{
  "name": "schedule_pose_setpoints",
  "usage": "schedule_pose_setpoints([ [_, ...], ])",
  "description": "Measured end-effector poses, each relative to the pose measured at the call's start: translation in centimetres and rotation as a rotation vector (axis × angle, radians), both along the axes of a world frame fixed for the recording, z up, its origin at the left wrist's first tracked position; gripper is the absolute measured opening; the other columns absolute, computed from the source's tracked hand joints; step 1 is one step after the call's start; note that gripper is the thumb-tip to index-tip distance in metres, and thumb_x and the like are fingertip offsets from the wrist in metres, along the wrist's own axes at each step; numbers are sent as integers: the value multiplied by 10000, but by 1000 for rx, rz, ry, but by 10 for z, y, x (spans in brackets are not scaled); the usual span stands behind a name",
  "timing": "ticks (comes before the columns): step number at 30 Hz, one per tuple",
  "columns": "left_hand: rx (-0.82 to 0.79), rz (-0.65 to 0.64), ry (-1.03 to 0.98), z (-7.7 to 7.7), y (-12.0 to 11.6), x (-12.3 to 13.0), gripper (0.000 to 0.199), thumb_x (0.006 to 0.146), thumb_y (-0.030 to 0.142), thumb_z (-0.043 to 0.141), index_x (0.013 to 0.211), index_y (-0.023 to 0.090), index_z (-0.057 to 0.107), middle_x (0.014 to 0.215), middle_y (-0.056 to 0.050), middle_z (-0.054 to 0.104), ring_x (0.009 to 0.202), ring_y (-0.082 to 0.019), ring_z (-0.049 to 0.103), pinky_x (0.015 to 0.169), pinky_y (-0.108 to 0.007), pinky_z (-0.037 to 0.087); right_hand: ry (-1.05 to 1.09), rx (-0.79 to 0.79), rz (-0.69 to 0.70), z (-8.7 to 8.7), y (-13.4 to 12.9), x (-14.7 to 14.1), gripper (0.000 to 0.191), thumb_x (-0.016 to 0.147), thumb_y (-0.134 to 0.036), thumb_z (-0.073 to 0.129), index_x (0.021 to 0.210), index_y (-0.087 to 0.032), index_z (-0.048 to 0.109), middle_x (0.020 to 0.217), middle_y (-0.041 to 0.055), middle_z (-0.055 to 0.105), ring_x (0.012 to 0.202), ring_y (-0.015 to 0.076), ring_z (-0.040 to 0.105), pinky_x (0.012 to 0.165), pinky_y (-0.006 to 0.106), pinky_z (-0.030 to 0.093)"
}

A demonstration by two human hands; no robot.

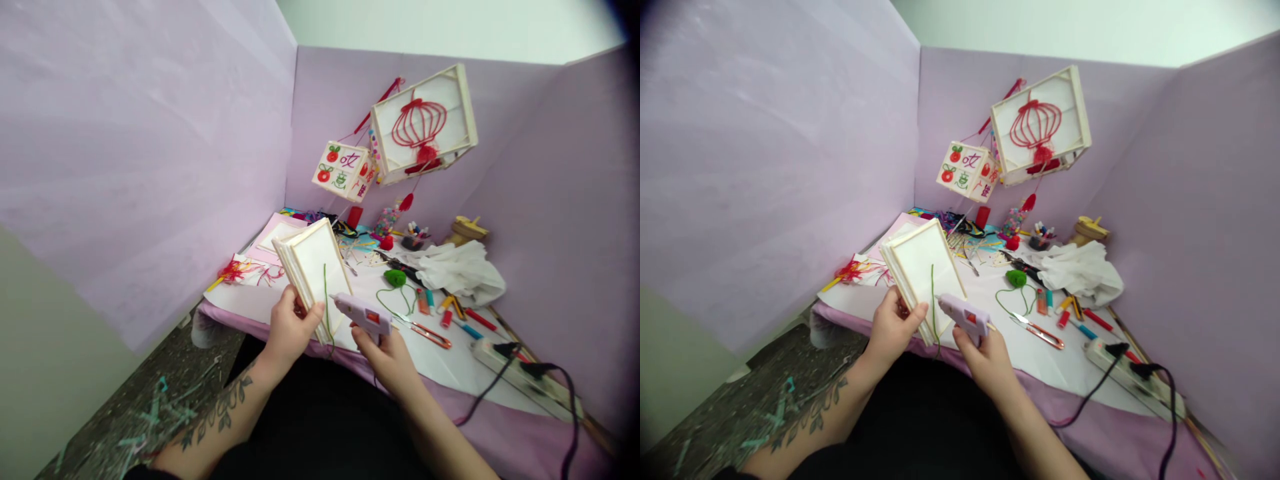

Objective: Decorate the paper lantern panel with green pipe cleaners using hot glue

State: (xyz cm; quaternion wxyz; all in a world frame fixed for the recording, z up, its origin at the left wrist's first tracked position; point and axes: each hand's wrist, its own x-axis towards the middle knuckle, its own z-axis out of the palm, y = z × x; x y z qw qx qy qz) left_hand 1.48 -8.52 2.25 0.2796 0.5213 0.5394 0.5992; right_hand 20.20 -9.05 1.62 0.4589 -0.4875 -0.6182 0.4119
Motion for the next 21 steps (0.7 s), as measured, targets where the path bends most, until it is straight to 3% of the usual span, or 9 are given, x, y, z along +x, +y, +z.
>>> schedule_pose_setpoints([
  [4,6,-3,-42,-2,0,-1,266,721,356,709,790,199,505,636,54,473,554,-107,477,522,-212,380,483,-108,135,1,2,-9,296,751,-490,705,810,-204,658,812,48,614,734,188,554,713,334,483],
  [8,10,-26,-75,-6,-1,-6,272,716,352,721,837,196,533,667,40,512,593,-120,500,558,-218,406,842,-137,317,16,15,-23,287,715,-486,732,741,-221,624,685,-8,511,680,155,505,909,431,479],
  [14,16,-39,-98,-10,-1,-13,289,744,358,707,910,192,540,749,14,560,653,-134,540,597,-228,442,885,-146,433,30,34,-33,291,712,-477,745,770,-222,618,612,-38,478,598,128,455,962,496,458],
  [21,32,-57,-99,-12,0,-14,286,746,363,711,899,194,538,762,7,581,672,-140,556,601,-227,446,854,-105,495,34,34,-37,301,727,-489,731,761,-218,603,585,-41,475,578,125,448,950,500,468],
])
